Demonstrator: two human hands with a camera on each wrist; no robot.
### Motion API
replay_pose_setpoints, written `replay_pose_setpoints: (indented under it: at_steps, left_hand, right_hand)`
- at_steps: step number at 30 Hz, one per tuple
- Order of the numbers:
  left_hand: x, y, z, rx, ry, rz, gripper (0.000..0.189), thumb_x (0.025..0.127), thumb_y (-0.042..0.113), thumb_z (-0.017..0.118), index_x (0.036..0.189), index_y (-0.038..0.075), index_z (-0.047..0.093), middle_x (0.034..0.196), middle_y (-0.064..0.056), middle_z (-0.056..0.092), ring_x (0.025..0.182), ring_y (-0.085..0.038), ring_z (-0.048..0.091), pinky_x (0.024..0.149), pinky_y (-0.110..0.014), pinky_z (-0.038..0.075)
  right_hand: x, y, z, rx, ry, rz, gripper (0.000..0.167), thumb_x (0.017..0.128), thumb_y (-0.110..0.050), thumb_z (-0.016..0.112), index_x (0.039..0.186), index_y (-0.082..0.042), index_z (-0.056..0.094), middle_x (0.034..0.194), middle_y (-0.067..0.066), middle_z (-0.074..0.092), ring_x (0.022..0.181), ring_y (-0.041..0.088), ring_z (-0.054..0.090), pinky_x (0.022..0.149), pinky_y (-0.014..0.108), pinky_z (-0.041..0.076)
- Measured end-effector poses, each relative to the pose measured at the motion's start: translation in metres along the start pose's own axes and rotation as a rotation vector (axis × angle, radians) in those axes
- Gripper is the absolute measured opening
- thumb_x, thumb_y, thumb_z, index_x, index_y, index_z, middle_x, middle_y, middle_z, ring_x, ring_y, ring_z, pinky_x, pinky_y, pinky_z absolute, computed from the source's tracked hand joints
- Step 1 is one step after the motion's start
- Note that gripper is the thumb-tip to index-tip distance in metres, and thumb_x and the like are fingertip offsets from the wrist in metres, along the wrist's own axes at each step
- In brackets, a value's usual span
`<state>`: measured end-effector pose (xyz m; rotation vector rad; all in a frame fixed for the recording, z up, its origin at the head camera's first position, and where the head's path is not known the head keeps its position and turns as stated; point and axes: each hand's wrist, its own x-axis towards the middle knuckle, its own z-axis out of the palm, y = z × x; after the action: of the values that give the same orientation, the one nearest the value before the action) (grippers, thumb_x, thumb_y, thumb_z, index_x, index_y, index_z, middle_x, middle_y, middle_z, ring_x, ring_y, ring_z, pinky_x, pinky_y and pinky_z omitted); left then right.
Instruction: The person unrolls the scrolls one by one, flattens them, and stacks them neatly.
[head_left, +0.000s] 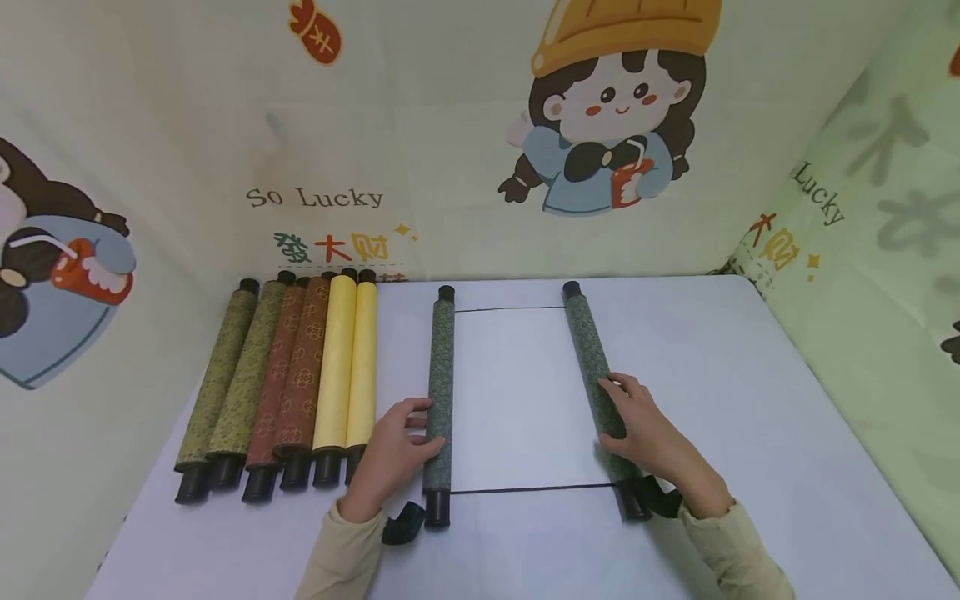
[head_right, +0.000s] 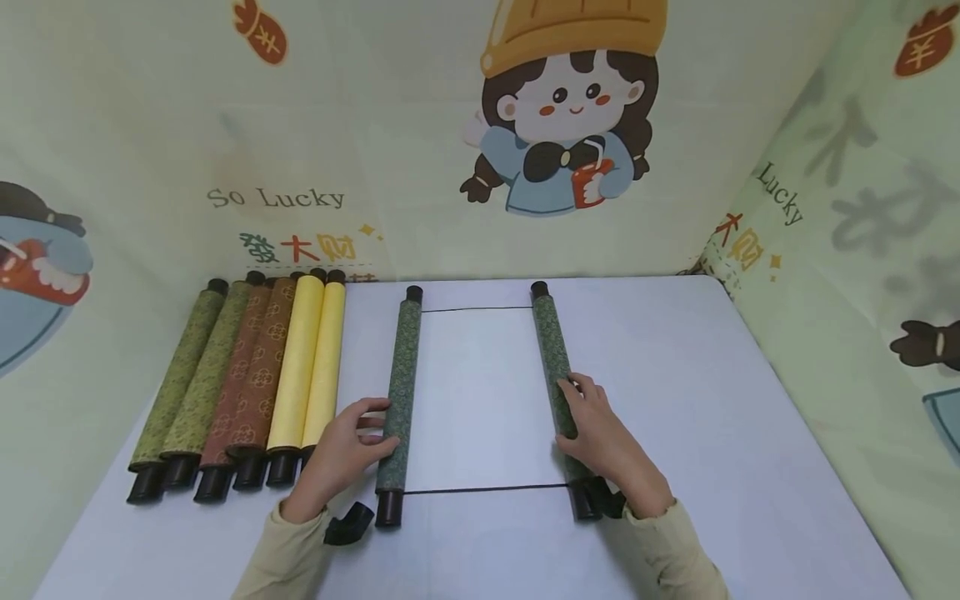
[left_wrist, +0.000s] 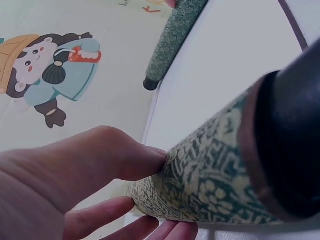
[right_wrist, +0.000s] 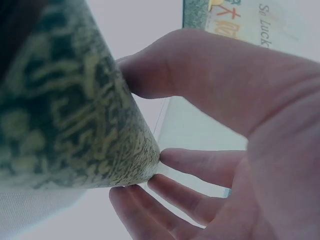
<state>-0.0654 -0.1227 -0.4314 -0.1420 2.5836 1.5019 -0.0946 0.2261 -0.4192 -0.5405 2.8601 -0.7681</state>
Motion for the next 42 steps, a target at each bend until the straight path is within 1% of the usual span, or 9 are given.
replay_pose_setpoints:
  at_steps: [4,8,12,18,24,29,33,37,42]
  left_hand:
    - [0.0017,-0.0004,0.0003,0.001,-0.008,0.019,0.055,0.084,0.002,0.074,0.136,0.006,0.057,0.13,-0.019,0.056,0.102,-0.032,0.065,0.082,-0.04,0.057]
    - [0.0011,-0.0022,0.0008,0.017,-0.01,0.045,0.055,0.085,0.001,0.072,0.137,0.01,0.057,0.132,-0.019,0.054,0.107,-0.034,0.063,0.086,-0.042,0.056]
    - [-0.0006,-0.0051,0.0032,0.021,-0.009,0.068,0.053,0.085,0.0,0.07,0.136,0.009,0.058,0.134,-0.019,0.052,0.11,-0.035,0.061,0.088,-0.042,0.055]
    - [0.0014,-0.0084,0.0044,0.031,-0.018,0.091,0.05,0.084,-0.001,0.069,0.133,0.007,0.061,0.134,-0.02,0.05,0.109,-0.033,0.061,0.088,-0.041,0.056]
    - [0.0026,-0.0062,0.0014,0.076,-0.017,0.089,0.058,0.083,-0.001,0.066,0.14,0.006,0.056,0.138,-0.021,0.047,0.109,-0.036,0.061,0.085,-0.042,0.056]
    - [0.0044,-0.0048,0.0019,0.147,0.0,0.12,0.055,0.086,0.006,0.072,0.139,0.005,0.057,0.141,-0.023,0.046,0.109,-0.033,0.06,0.088,-0.045,0.053]
    - [0.0047,-0.0026,0.0043,0.196,0.033,0.126,0.057,0.084,0.014,0.08,0.136,0.004,0.059,0.141,-0.021,0.047,0.109,-0.033,0.06,0.09,-0.047,0.053]
    - [0.004,0.0002,0.0048,0.229,0.068,0.126,0.058,0.081,0.013,0.082,0.134,0.002,0.06,0.14,-0.02,0.05,0.106,-0.034,0.062,0.086,-0.046,0.054]
    - [0.0036,0.0005,0.0033,0.229,0.067,0.106,0.059,0.082,0.01,0.081,0.135,0.001,0.058,0.138,-0.02,0.051,0.105,-0.033,0.063,0.083,-0.044,0.056]
  right_hand:
    - [-0.0005,0.0017,-0.0013,-0.003,0.0,-0.001,0.072,0.084,-0.005,0.073,0.144,0.011,0.036,0.149,0.033,0.027,0.132,0.05,0.033,0.095,0.06,0.044]
    - [-0.0005,0.0018,-0.001,-0.017,-0.002,0.0,0.072,0.084,-0.003,0.071,0.144,0.013,0.035,0.148,0.034,0.027,0.13,0.051,0.035,0.095,0.06,0.044]
    - [-0.0027,0.0015,-0.002,-0.024,0.002,0.01,0.07,0.083,-0.001,0.069,0.143,0.013,0.036,0.147,0.034,0.028,0.129,0.05,0.036,0.094,0.059,0.045]
    - [-0.0057,0.0051,-0.0042,-0.031,-0.006,0.014,0.069,0.083,0.0,0.067,0.144,0.012,0.036,0.148,0.034,0.027,0.125,0.048,0.038,0.088,0.054,0.047]
    - [-0.0029,0.0071,-0.0059,-0.022,-0.01,0.003,0.069,0.082,0.002,0.065,0.145,0.01,0.036,0.149,0.033,0.025,0.125,0.048,0.037,0.082,0.05,0.046]
    - [-0.0025,0.0063,-0.0062,-0.012,-0.027,0.027,0.069,0.083,0.002,0.064,0.146,0.01,0.035,0.151,0.033,0.023,0.125,0.046,0.036,0.081,0.048,0.046]
    - [-0.0021,0.0058,-0.0081,-0.016,-0.026,0.031,0.069,0.082,0.003,0.065,0.144,0.012,0.036,0.15,0.033,0.025,0.127,0.047,0.035,0.083,0.05,0.046]
    - [-0.0008,0.0069,-0.0098,-0.017,-0.021,0.028,0.069,0.081,0.004,0.064,0.144,0.013,0.035,0.149,0.033,0.026,0.129,0.047,0.034,0.084,0.051,0.045]
    - [0.0004,0.0074,-0.0083,-0.014,-0.012,0.025,0.068,0.083,0.003,0.065,0.143,0.014,0.036,0.148,0.034,0.026,0.128,0.047,0.034,0.087,0.054,0.045]
